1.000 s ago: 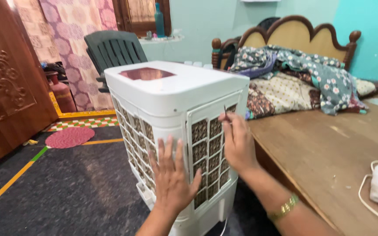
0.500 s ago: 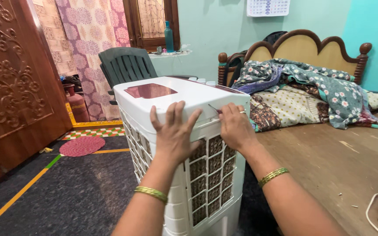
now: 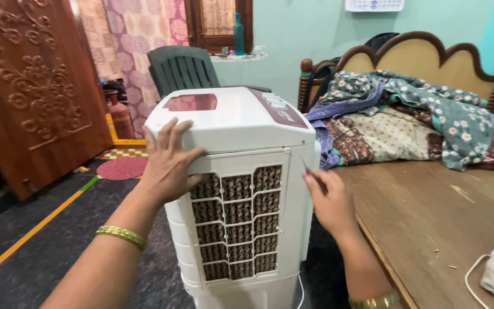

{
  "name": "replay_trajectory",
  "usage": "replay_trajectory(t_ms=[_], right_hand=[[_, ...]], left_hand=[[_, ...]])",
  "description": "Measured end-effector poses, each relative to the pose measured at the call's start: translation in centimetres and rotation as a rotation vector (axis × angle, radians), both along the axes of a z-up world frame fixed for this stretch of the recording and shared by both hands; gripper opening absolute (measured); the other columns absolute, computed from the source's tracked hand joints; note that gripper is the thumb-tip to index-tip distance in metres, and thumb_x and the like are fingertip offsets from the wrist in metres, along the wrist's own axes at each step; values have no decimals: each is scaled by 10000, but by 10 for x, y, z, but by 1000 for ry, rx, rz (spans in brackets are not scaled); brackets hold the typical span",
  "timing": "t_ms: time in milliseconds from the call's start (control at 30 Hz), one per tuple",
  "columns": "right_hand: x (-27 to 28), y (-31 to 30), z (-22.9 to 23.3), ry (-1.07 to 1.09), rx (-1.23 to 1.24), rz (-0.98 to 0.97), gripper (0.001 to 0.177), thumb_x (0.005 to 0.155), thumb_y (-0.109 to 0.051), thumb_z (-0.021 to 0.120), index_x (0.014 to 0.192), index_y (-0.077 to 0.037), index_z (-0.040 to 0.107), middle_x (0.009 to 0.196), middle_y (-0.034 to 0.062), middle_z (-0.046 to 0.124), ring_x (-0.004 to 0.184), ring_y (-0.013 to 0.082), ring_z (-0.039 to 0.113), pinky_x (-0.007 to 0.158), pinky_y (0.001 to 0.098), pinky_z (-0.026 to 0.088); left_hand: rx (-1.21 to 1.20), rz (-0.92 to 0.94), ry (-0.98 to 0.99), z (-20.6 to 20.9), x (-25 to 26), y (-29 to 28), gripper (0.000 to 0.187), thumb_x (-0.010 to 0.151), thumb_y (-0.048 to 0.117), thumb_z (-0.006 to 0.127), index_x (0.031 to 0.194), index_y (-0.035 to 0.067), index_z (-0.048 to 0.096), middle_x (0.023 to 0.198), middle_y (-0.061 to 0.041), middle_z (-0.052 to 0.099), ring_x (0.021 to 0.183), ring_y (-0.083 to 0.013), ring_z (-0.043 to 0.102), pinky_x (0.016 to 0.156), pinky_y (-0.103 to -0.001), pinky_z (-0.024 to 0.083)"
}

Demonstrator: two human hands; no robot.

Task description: The person uses a screwdriver to remove screws from the side panel of a portable air cooler. After removing the screws, they detach the front grille and place it on a nearby bed, then use a cloth to wipe the interior components of the cooler.

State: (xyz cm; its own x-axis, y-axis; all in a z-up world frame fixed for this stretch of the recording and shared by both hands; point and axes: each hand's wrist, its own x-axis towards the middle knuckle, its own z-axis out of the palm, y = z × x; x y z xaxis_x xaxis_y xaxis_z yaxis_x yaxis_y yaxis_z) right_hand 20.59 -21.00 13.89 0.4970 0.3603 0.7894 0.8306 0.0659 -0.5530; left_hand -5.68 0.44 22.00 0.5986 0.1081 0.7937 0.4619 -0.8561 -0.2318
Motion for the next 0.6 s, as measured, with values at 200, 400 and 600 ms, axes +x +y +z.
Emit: replay_trajectory(t_ms=[200,400,600], right_hand=[[10,-1,-57,364,-340,-4,300,908,-339,664,1035,-98,788,796,158,755,738,310,736,692,400,559],[-3,7,-58,239,-399,-132,297,927,-371,627,1039,-143,782,909,194,753,893,396,715,779,480,567],[-20,9,-51,199,-358,-121,278,928,-359,621,1011,-154,789,921,170,747,888,405,710,769,493,570]], left_hand=[[23,-226,-183,0,68,-62,428,907,421,733,1274,217,652,1500,-150,505,1495,-337,412,1331,-632,123],[-121,292,13,16,144,-101,960,810,783,596,1468,95,473,1534,-222,379,1492,-460,224,1140,-707,-57],[-215,262,-23,8,152,-95,1001,687,627,677,1524,162,384,1545,-174,342,1481,-403,184,1094,-779,-122]])
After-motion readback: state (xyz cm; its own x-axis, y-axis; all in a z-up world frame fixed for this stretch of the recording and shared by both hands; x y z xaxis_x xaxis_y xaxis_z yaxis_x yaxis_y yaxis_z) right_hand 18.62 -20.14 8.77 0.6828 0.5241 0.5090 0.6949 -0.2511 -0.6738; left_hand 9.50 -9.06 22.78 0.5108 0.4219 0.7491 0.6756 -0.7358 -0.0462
